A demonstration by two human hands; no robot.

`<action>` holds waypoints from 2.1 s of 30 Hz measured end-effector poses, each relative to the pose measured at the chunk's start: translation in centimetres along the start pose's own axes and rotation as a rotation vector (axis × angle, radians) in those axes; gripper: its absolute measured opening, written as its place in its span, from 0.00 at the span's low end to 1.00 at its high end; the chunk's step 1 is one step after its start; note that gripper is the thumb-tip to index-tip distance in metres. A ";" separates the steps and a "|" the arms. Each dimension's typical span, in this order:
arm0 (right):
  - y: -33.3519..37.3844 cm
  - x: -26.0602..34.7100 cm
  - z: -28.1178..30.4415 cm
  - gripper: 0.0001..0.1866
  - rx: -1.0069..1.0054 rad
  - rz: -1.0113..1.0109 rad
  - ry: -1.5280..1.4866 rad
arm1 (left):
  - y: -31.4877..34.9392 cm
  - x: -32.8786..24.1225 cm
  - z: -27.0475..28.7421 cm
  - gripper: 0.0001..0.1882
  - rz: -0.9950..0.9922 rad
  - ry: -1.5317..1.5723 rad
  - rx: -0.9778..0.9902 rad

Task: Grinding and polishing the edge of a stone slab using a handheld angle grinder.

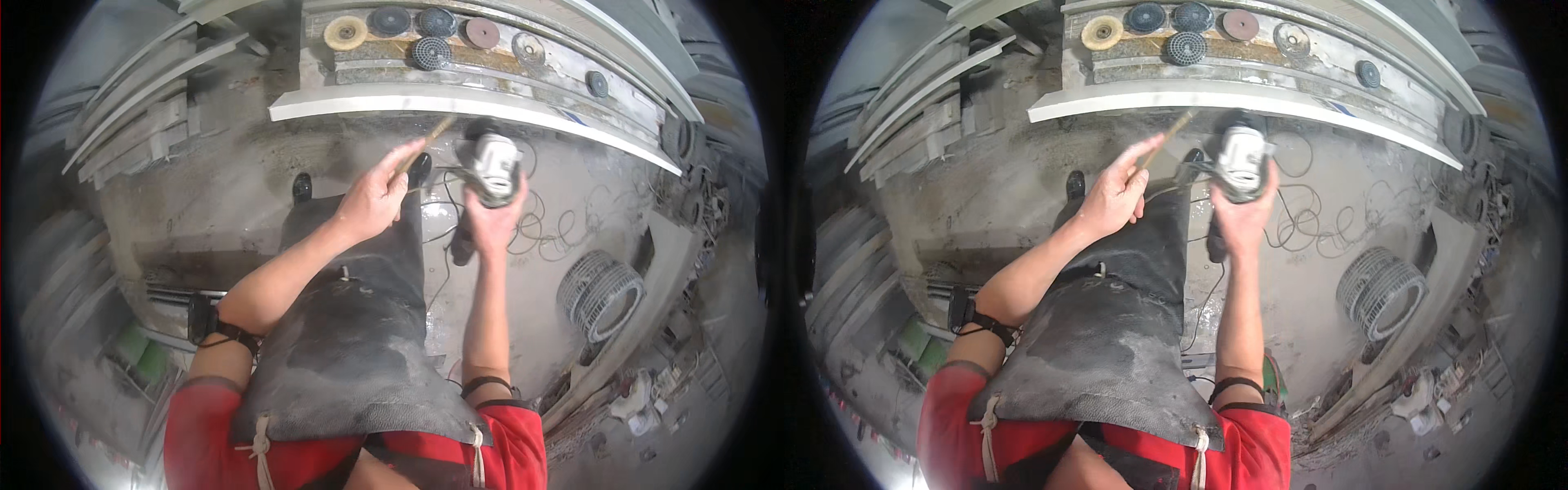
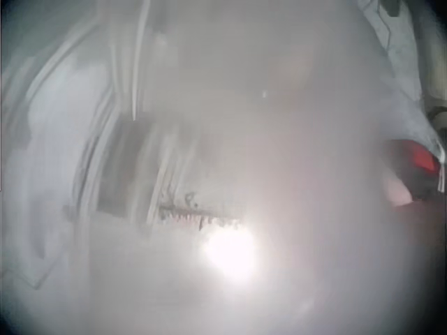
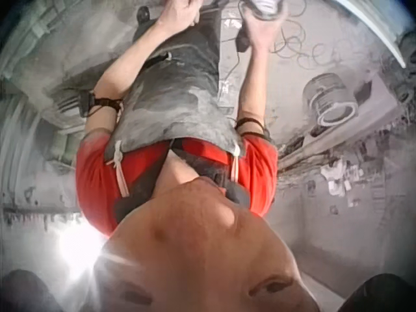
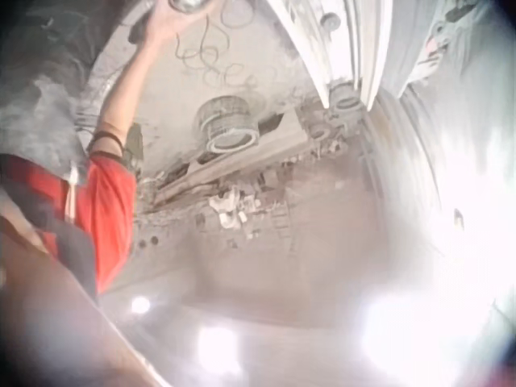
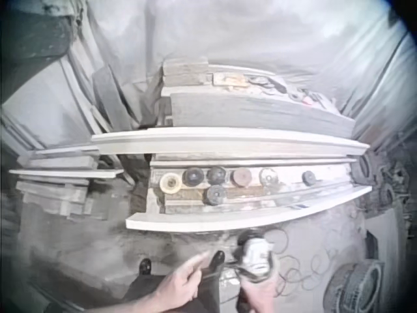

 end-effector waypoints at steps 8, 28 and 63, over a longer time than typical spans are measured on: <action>4.3 3.3 -9.6 0.53 0.035 0.077 0.031 | 1.3 3.1 6.1 0.21 -0.005 -0.161 -0.047; 2.2 3.5 -16.1 0.53 0.442 0.181 0.114 | 0.0 6.5 10.7 0.47 0.402 0.511 -0.020; -11.4 -13.4 7.7 0.48 -0.035 -0.099 0.019 | -17.3 3.5 -20.9 0.62 0.183 -0.055 0.345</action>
Point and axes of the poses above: each hand's wrist, its own y-axis away from the middle knuckle, its own z-axis out of the back of the hand, x = y × z, the point moved 1 cm from there along -y, towards the middle knuckle, and after that the axes turned 5 degrees about y, right-handed, at the moved point
